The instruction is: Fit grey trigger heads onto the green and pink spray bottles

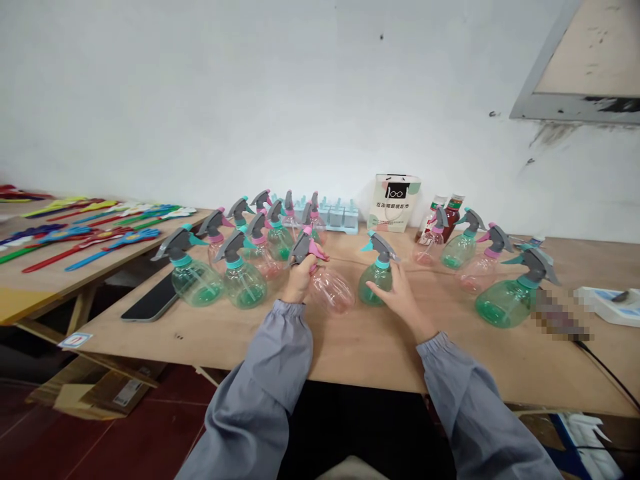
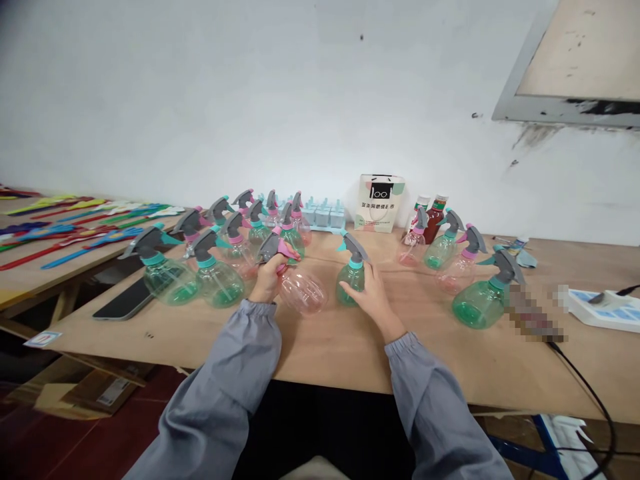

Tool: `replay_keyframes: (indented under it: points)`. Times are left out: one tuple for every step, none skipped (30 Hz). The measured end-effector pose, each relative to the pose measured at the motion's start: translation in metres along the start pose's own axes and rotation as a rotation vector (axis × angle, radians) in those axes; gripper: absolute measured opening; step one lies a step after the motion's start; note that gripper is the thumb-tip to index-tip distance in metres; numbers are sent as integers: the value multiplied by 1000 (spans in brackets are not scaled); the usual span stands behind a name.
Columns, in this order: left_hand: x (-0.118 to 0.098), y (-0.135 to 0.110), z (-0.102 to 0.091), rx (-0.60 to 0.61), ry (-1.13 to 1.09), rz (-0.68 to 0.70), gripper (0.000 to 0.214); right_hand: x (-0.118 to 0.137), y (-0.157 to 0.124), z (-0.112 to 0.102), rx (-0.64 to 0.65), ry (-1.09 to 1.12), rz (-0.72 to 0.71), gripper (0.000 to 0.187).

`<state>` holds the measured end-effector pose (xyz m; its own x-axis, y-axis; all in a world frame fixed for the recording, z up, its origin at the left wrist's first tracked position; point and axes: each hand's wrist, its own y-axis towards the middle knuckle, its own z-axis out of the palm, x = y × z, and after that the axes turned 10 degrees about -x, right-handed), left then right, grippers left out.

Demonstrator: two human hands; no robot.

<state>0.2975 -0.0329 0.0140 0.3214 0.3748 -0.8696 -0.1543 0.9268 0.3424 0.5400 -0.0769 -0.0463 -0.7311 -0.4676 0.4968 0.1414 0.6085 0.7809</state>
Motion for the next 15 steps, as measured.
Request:
replay_keyframes:
  points:
    - [0,0,0,49,13,-20,15,0,0,-1,3,0,6,71]
    - [0,-1,0,99,28,-31,17,0,0,-1,9,0,11,71]
    - [0,-1,1,141,44,-31,19,1,0,-2,17,0,16,70]
    - [2,-2,1,161,60,-19,20,2,0,-2,25,1,19,70]
    - [3,-2,1,156,74,4,19,3,0,-3,29,2,22,70]
    - [5,-3,1,132,86,27,17,3,1,-3,32,2,24,70]
    - [6,-3,1,101,98,45,15,4,1,-3,33,0,26,69]
    - [8,-4,1,75,112,56,14,4,1,-3,33,-2,27,68]
    - [8,-4,1,63,126,63,13,4,1,-3,34,-5,27,67]
    - [9,-4,1,65,140,66,13,4,0,-3,35,-6,27,66]
    - [9,-4,1,85,150,65,13,4,0,-3,35,-4,27,65]
    - [9,-4,1,107,154,64,14,3,0,-3,34,1,27,64]
    - [8,-4,2,127,154,65,14,3,0,-3,32,7,26,64]
    - [8,-5,3,144,153,65,14,3,0,-3,29,11,24,64]
    - [7,-5,3,153,152,66,14,2,0,-3,25,13,22,64]
